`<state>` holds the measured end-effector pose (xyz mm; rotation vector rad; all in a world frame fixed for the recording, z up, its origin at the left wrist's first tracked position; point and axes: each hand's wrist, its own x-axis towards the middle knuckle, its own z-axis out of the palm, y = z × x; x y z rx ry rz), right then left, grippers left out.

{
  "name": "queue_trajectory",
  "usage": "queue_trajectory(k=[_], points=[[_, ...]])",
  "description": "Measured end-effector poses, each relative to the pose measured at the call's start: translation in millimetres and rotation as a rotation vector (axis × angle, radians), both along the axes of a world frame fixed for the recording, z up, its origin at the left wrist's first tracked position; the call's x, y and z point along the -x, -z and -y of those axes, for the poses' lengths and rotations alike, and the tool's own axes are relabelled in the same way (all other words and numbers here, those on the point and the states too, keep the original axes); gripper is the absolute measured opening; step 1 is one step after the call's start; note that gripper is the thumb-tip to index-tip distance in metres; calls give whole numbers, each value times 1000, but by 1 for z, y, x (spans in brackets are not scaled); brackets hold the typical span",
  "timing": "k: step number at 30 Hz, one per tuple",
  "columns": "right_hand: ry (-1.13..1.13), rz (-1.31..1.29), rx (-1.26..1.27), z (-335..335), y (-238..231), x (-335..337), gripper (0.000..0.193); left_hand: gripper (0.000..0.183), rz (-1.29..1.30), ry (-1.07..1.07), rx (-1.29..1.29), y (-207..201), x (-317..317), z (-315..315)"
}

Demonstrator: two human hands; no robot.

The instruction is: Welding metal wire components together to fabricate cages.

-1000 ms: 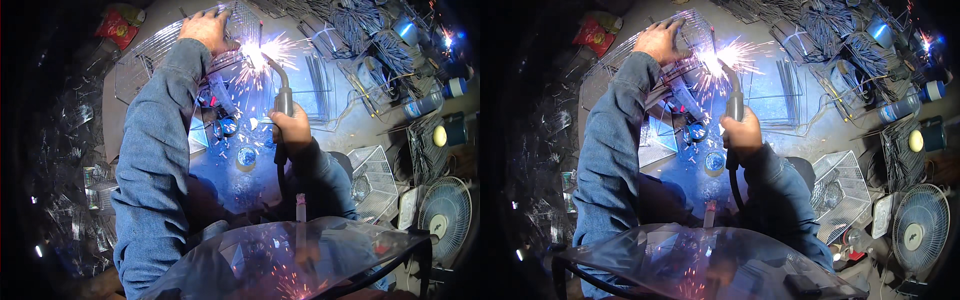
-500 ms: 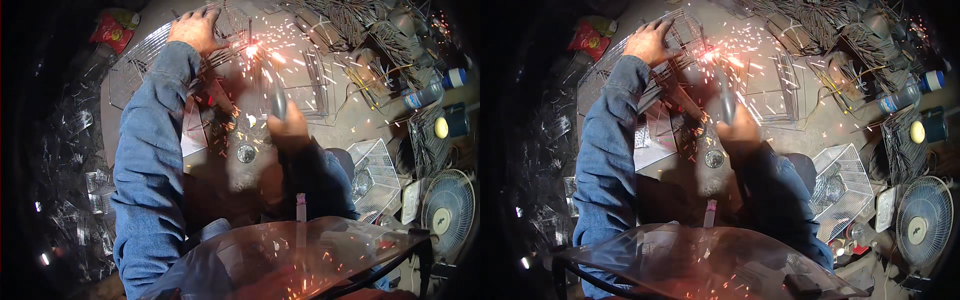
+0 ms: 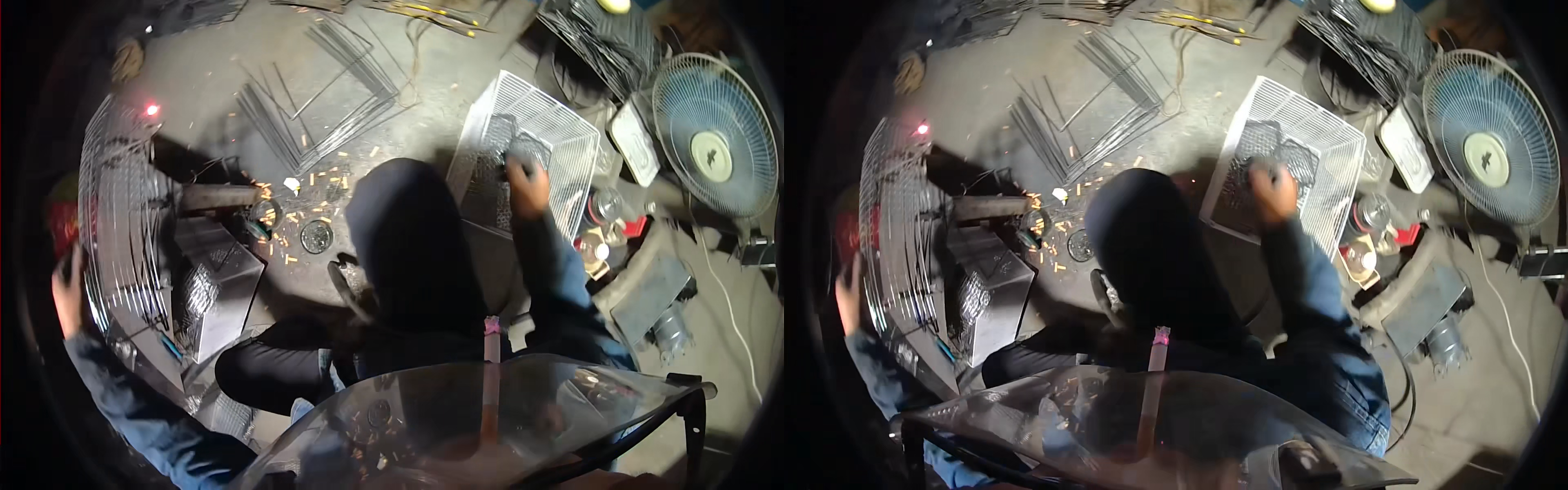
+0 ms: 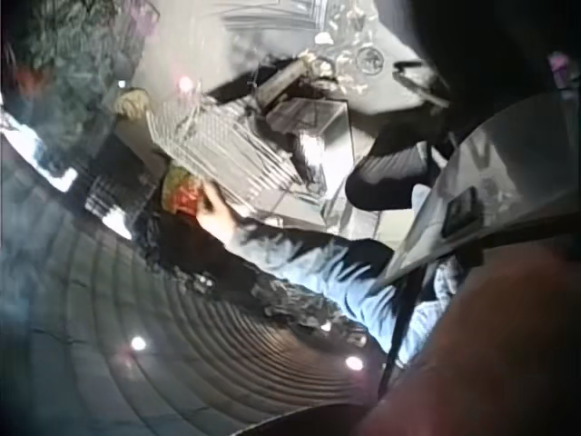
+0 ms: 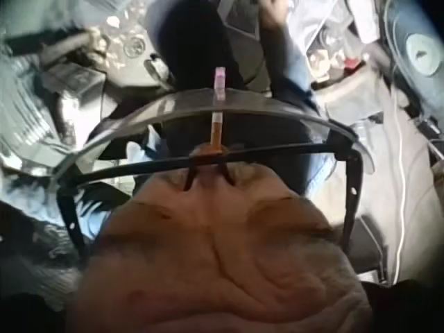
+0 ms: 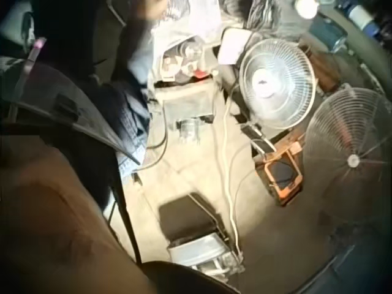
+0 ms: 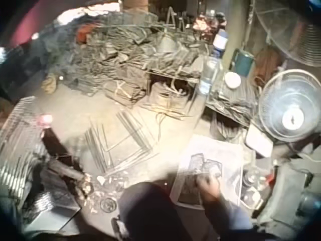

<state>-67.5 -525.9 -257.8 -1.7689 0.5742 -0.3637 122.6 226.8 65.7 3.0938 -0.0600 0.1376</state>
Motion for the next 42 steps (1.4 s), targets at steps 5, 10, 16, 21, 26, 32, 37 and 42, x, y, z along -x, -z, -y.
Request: queue_trajectory(k=[5,10,16,21,26,32,37,42], points=[[220,-942,379,86,163,-2,84,40,39,-109,120,24,35,50],[187,-1082,398,89,220,8,65,41,15,-91,139,28,31,85],[53,-725,358,117,163,8,35,46,107,-80,-27,34,18,107],[249,146,-482,81,18,6,16,50,160,-14,-221,30,17,145],[-89,358,-656,-3,-97,-40,14,45,434,302,-258,32,61,225],[-708,215,-815,-175,-194,-39,28,36,547,704,-75,75,189,377],[-962,89,-580,-252,-196,-55,42,29,501,318,658,95,212,301],[-940,292,-7,-287,-161,-67,23,25,172,91,1211,107,228,251]])
